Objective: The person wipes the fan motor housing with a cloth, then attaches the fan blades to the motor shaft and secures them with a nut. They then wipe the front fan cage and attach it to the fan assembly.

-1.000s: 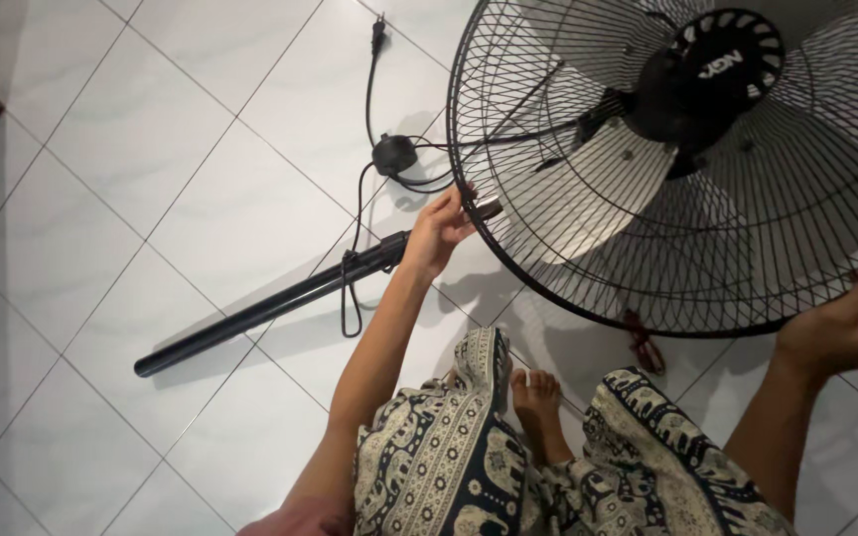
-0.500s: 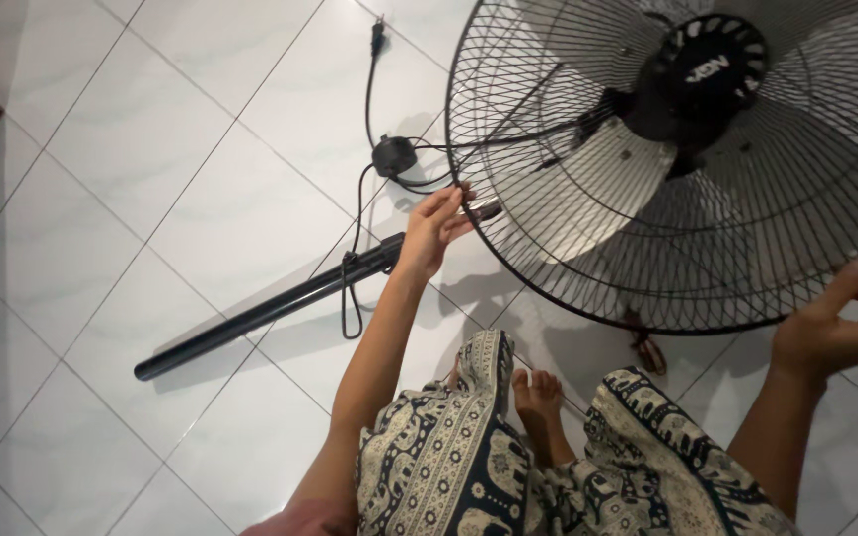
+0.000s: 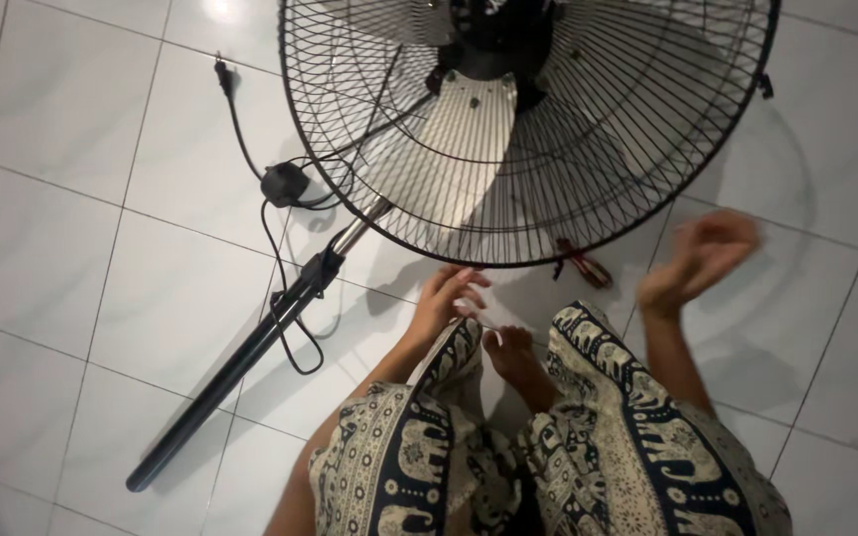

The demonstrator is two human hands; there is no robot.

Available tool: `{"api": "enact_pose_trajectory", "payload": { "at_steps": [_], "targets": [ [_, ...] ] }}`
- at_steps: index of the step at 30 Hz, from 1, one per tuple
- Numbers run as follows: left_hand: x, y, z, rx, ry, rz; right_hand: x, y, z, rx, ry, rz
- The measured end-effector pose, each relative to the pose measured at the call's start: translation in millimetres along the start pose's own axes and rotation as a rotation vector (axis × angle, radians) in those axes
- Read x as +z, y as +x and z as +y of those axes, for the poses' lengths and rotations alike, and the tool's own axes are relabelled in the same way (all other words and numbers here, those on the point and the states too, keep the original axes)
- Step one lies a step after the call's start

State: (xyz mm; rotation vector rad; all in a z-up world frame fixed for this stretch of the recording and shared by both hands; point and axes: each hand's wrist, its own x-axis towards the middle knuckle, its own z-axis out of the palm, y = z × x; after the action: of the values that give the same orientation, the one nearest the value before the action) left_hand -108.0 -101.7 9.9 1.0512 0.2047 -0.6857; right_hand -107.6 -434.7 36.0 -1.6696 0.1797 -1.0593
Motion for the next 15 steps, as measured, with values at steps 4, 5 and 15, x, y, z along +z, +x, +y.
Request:
{"api": "enact_pose_trajectory", "payload": {
  "at_steps": [4, 5, 15],
  "targets": [
    [29.3, 11.7, 6.8, 0.013, 0.18, -0.076, 1.1, -64.2, -18.8, 0.321, 0.261, -0.303],
    [35.5, 15.4, 7.9, 0.02, 0.162, -0.048, 3.4, -73.6, -24.1, 0.463, 0.35, -0.39],
    [62.2, 21.0, -12.6, 0.062, -0.058, 0.112, 18.0, -79.6, -29.9, 0.677, 0.61, -0.448]
  ]
}}
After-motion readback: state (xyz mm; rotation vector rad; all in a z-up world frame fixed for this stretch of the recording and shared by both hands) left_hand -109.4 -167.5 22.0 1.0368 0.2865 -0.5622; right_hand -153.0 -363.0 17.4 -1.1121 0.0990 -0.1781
